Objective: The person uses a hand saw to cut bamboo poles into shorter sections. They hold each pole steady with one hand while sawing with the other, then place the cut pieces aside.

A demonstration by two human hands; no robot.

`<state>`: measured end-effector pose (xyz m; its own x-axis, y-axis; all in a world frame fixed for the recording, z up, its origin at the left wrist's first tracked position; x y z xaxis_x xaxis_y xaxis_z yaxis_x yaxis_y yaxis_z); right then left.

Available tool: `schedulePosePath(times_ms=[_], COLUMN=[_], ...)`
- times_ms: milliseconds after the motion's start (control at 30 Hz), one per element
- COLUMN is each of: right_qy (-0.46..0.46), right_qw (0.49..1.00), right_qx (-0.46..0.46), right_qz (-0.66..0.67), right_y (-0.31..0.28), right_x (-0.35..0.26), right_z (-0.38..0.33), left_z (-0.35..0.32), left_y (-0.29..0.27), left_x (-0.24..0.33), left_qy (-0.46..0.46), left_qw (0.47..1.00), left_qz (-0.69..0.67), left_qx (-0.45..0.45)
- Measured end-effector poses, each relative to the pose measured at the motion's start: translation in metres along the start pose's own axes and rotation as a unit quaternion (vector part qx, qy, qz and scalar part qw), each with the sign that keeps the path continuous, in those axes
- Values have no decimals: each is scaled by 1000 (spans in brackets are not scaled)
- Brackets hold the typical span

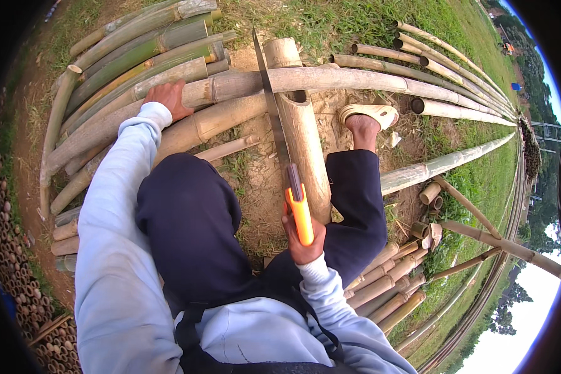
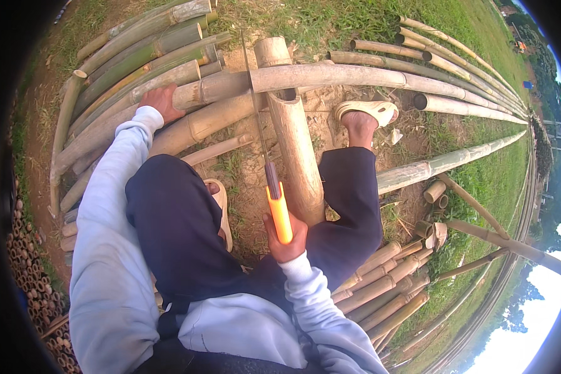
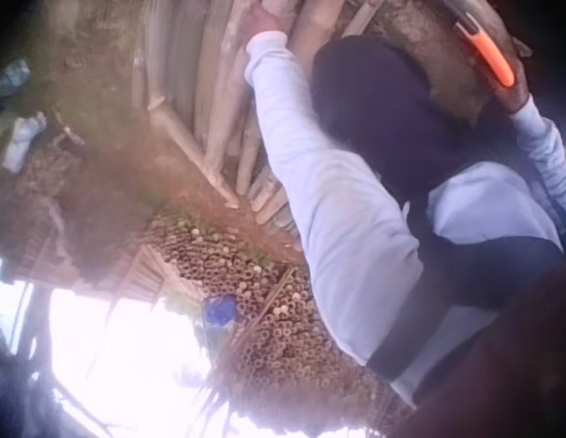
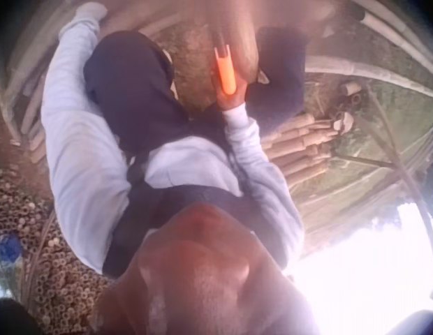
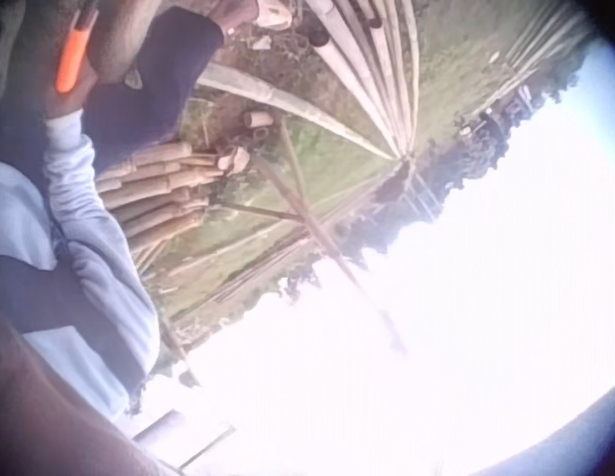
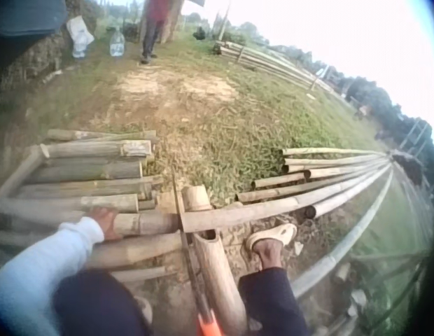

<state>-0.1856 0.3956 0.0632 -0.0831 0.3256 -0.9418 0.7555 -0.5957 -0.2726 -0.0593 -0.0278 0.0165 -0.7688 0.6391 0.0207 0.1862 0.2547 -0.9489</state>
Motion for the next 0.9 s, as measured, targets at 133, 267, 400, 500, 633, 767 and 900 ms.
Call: schedulePosePath(times_ms=[133,267,400,500,633,767,900], right_qy=[10,-10,-73,-42,-6,18,-50], right_qw=[997,999,997,998,998,999,999], right_qx=[-1,-7,-4,-1,-7,-1,9], right_qz=[-82,-31,19,36,-62,-41,-3], right_y=[-25,10,39,32,-18,-13,28], right_x=[-31,-9,-12,-2,-22,-13,-20], right_z=[-66,53,138,83,-59,-23,129], left_z=[4,5,12,9,0,7,10], left_y=[-2,-2,-14,-5,0,-2,-11], left_x=[1,10,16,-4,-6,8,15], left_qy=[-14,-5,7,20,-15,-13,-6], left_qw=[1000,1000,1000,999,1000,1000,1000], left_qz=[8,-10,-3,-5,3,-13,-9], left_qx=[-2,10,-19,30,4,4,5])
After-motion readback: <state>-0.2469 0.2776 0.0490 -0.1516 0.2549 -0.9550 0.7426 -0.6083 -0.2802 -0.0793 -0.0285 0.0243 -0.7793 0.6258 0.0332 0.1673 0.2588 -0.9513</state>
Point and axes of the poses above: each hand's wrist, its own z-axis towards the middle knuckle, its own y-axis out of the palm, x = y × z, the point moved 4 cm from there along z, towards the middle knuckle, and after that the axes turned 2 degrees about -x, right-handed, at the moved point
